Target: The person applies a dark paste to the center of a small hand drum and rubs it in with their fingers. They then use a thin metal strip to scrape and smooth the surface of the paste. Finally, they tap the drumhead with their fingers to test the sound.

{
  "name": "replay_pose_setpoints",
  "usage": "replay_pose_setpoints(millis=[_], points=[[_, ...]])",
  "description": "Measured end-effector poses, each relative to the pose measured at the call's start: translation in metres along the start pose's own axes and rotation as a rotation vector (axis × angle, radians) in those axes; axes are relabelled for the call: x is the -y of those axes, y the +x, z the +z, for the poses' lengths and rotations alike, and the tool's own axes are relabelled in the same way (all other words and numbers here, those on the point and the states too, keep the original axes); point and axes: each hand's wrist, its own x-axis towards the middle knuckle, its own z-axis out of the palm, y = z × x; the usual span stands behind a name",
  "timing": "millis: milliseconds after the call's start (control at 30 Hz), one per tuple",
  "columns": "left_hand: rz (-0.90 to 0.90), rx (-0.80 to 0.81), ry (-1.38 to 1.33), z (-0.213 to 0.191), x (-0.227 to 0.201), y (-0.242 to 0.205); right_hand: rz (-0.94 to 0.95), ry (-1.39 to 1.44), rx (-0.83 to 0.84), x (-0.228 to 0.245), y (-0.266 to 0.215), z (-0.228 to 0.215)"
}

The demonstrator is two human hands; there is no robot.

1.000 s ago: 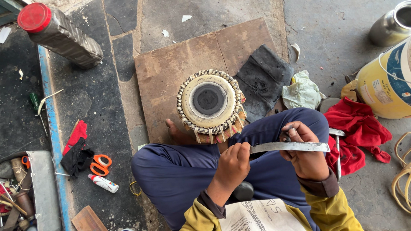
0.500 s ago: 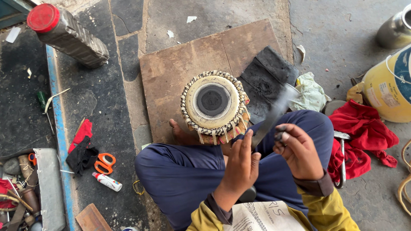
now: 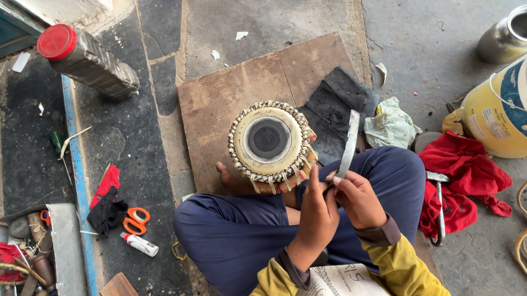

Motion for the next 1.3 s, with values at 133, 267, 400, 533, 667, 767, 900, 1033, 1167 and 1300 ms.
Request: replay_pose_setpoints(millis=[133,267,400,533,667,767,900,1033,1167,1300], points=[[-0.007,-0.104,0.078,0.015,0.002,0.002,0.115,0.223,0.048,-0.004,0.019,-0.007],[0.134,-0.194,0.289,0.025,0.01,0.003,0.286,0.487,-0.118,0.013,0.054,-0.01],[0.084,-0.189,0.316,0.029,0.017,0.003,0.281,0.49,-0.098,0.034,0.105,-0.036],[-0.012,-0.125,0.267,0.026,0.024,0.005,0.352,0.425,-0.192,0.033,0.18,-0.074],[-0.071,-0.003,0.245,0.018,0.029,-0.007,0.317,-0.081,-0.502,0.02,0.239,-0.1],[-0.165,0.057,0.232,0.012,0.029,-0.019,0.261,-0.402,-0.541,0.018,0.26,-0.119],[-0.179,0.012,0.166,-0.002,0.021,-0.025,0.179,-0.62,-0.592,0.008,0.276,-0.127],[-0.218,0.015,0.138,-0.025,0.012,-0.031,0.081,-0.659,-0.562,0.003,0.274,-0.132],[-0.352,0.03,0.073,-0.047,-0.003,-0.032,-0.132,-0.613,-0.546,0.012,0.269,-0.127],[-0.187,-0.053,0.087,-0.071,-0.019,-0.026,-0.252,-0.674,-0.523,0.014,0.247,-0.117]])
